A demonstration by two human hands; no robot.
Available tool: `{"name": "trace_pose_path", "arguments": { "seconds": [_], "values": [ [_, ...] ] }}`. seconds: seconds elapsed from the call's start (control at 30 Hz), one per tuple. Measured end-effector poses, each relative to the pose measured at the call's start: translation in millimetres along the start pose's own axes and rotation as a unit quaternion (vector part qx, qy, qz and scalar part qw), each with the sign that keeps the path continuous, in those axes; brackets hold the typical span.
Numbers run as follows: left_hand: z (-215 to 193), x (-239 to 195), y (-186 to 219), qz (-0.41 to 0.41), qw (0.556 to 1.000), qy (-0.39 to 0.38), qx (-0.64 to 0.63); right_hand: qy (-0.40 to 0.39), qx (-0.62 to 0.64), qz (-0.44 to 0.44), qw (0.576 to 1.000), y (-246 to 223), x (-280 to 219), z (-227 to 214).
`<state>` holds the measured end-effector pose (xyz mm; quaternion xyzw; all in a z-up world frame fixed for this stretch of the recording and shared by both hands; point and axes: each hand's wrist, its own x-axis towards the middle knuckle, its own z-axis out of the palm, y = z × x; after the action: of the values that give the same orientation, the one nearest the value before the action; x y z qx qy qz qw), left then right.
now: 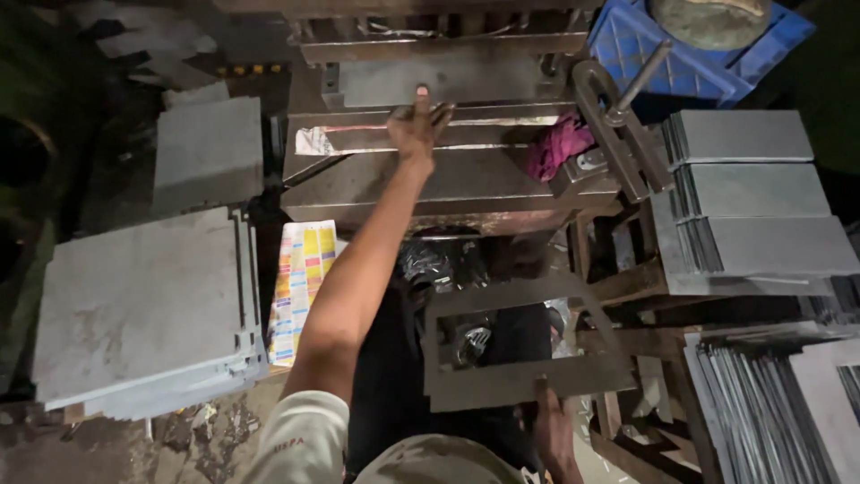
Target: Operates a manual metal press to cut rectangular holes out of metal sheets to create frames.
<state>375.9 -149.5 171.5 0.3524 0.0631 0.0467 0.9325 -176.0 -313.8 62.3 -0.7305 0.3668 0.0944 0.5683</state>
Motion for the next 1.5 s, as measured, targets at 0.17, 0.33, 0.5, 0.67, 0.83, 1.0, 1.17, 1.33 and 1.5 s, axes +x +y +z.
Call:
{"name": "trace_pose_path", "arguments": {
  "seconds": [0.17,0.33,0.5,0.67,0.83,1.0,1.17,1.33,1.5],
  "values": [
    [15.0,8.0,12.9,-0.005,0.999,0.016,0.039,0.113,-0.303,-0.356,0.877,35.7,9.9,9.1],
    [8.8,20.6,-3.2,0.007,0.999,-0.002,0.031,0.101,-0.231,-0.312,0.916,68.4,27.6,18.8],
    [7.2,-15.2,34.2,-0.079,0.964,-0.036,0.253,0.11,-0.322,-0.358,0.869,63.1,6.9,1.4],
    [-49.7,-157.4,46.8,-0.079,0.874,-0.221,0.426,0.13,0.252,-0.084,0.955,26.1,-31.0,-0.5],
    [-163.5,-257.3,24.4,-0.222,0.849,-0.283,0.387,0.25,0.207,0.007,0.946,4.0,-60.3,-31.0],
    [-262.1,-293.7,0.7,-0.233,0.783,-0.172,0.55,0.429,-0.236,-0.251,0.835,31.0,-51.7,-81.7],
    [-343.6,-287.8,-29.0,-0.084,0.741,-0.248,0.618,0.4,0.334,-0.159,0.838,-106.6,-94.9,-141.7],
    [-349.2,-299.6,-31.3,-0.033,0.699,-0.236,0.674,0.43,0.393,-0.268,0.767,-89.8,-87.4,-224.2],
    [-333.3,-303.9,-34.9,-0.006,0.729,-0.25,0.637,0.404,0.424,-0.377,0.717,-80.2,-67.3,-318.5]
  ]
}}
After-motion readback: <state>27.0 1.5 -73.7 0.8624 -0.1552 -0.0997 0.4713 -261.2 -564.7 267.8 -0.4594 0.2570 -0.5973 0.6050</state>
